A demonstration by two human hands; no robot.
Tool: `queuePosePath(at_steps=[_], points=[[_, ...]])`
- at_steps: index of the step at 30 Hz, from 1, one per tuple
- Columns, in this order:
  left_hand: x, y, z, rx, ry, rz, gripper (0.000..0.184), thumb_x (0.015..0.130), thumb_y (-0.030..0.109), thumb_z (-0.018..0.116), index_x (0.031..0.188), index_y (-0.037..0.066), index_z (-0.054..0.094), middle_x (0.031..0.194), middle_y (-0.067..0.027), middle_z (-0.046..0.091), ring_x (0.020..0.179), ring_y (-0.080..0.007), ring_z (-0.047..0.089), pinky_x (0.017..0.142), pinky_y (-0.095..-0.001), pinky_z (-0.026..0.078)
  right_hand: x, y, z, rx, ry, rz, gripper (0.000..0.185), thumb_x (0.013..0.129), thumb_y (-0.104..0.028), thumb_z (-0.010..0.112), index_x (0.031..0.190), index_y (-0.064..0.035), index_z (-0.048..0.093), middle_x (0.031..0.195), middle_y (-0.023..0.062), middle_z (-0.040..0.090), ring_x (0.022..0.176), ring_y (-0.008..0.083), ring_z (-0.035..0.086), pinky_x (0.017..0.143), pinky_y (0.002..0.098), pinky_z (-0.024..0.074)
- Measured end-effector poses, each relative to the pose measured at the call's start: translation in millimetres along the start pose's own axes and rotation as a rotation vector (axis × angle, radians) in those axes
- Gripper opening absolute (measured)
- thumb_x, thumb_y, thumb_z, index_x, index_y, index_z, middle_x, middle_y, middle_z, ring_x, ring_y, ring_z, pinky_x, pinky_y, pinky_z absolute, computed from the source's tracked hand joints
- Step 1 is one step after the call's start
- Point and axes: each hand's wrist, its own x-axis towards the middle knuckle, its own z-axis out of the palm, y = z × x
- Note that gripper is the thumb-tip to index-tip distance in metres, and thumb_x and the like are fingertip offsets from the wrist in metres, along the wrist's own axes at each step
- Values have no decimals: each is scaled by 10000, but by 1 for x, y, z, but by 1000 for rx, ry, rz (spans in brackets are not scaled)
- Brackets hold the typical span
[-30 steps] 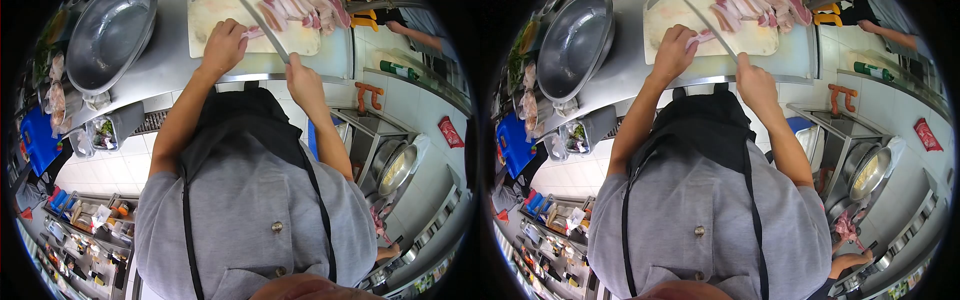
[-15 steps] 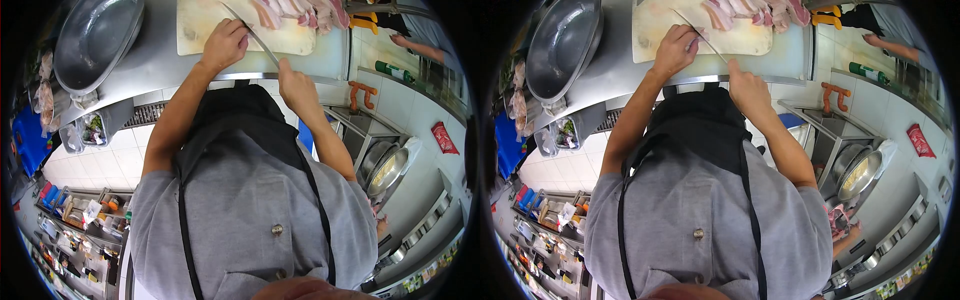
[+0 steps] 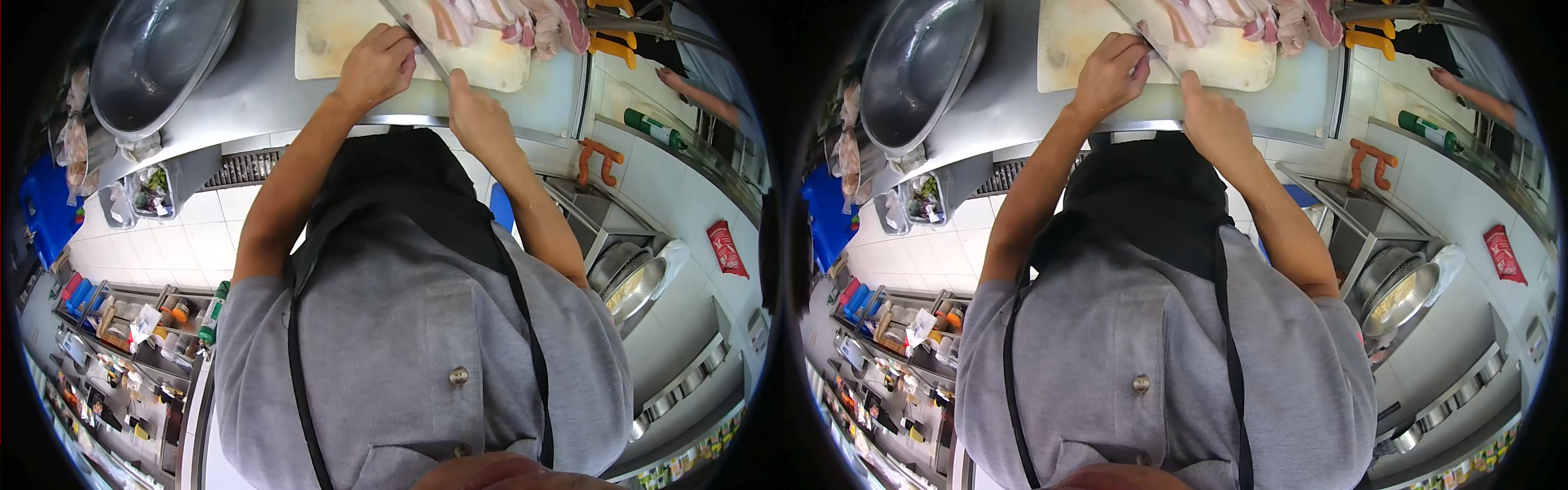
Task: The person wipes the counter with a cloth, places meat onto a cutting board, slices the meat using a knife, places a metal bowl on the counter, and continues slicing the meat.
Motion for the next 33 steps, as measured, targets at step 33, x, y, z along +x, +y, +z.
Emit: queuePosePath(at_steps=[33], points=[[-13, 3, -15, 52, 54, -82, 216, 729, -55, 691, 929, 24, 675, 946, -100, 643, 843, -306, 609, 720, -395, 538, -33, 41, 5, 58, -39, -50, 187, 952, -143, 480, 1113, -53, 453, 823, 279, 653, 814, 516, 627, 702, 607, 476]])
